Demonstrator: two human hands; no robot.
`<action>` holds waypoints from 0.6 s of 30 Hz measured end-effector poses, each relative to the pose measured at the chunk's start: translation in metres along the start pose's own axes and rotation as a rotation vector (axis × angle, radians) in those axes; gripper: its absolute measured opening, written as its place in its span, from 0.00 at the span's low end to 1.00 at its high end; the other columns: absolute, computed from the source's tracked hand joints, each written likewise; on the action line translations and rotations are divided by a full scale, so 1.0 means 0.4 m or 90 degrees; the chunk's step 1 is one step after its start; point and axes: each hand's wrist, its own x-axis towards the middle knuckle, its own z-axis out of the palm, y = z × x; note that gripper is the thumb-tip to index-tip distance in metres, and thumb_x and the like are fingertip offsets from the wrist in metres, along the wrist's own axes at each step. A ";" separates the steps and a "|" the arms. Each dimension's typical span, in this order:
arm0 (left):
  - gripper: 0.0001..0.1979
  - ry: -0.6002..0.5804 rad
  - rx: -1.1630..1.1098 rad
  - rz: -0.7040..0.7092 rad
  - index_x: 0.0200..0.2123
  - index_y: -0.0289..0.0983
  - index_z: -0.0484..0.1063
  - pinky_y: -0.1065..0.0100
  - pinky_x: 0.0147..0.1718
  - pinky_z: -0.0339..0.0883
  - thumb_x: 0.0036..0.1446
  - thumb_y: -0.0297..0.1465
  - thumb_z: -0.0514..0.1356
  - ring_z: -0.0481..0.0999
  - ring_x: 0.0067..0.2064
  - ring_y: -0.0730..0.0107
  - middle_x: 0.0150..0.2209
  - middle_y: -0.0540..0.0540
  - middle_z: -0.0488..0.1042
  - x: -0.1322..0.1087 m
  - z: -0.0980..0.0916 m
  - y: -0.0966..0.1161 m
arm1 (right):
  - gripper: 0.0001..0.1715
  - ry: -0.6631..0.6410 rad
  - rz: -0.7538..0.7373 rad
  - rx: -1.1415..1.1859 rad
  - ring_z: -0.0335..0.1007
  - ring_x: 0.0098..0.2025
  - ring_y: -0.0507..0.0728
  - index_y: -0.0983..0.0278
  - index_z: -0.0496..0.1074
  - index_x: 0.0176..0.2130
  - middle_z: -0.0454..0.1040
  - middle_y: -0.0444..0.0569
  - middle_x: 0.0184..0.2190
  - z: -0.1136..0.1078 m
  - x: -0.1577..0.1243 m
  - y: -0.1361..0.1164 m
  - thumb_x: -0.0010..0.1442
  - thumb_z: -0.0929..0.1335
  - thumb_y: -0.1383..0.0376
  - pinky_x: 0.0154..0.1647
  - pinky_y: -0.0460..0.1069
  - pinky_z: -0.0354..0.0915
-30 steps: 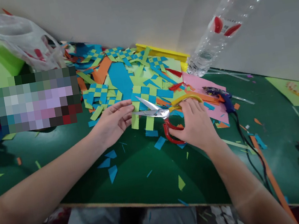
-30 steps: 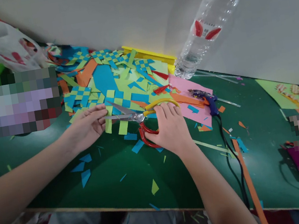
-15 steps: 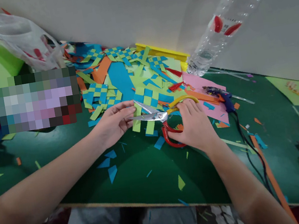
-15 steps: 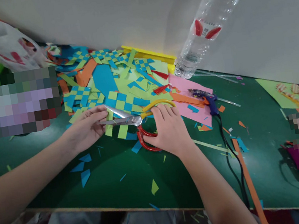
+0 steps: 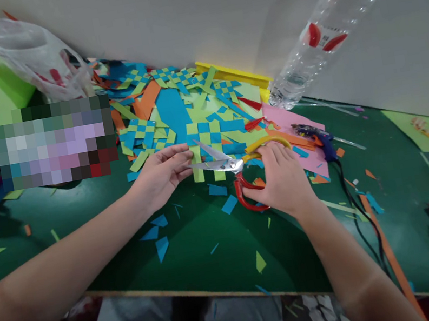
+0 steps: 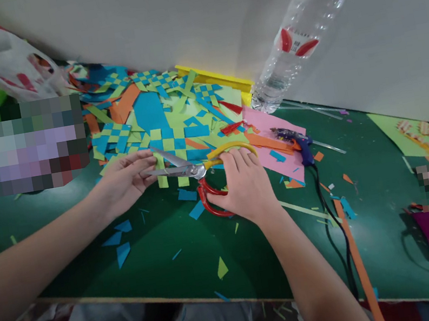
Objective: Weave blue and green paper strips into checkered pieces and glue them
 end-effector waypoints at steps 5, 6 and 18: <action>0.06 -0.064 -0.007 -0.036 0.30 0.35 0.75 0.79 0.23 0.70 0.50 0.21 0.66 0.71 0.21 0.82 0.23 0.53 0.74 -0.011 0.008 0.002 | 0.32 -0.025 0.005 0.000 0.68 0.42 0.65 0.69 0.64 0.47 0.71 0.59 0.40 0.010 -0.002 -0.003 0.51 0.70 0.49 0.40 0.57 0.67; 0.06 -0.074 -0.012 -0.039 0.30 0.35 0.75 0.79 0.23 0.70 0.49 0.21 0.66 0.71 0.20 0.82 0.22 0.53 0.73 -0.012 0.009 0.003 | 0.32 -0.028 0.009 -0.003 0.68 0.42 0.65 0.69 0.64 0.46 0.71 0.59 0.40 0.011 -0.002 -0.004 0.51 0.70 0.50 0.38 0.57 0.67; 0.06 -0.073 -0.044 -0.052 0.28 0.34 0.73 0.76 0.23 0.72 0.54 0.18 0.61 0.74 0.22 0.78 0.22 0.53 0.73 -0.018 0.021 0.010 | 0.33 -0.072 0.035 0.016 0.71 0.41 0.64 0.70 0.64 0.47 0.72 0.58 0.40 0.005 -0.004 -0.006 0.51 0.70 0.49 0.33 0.54 0.66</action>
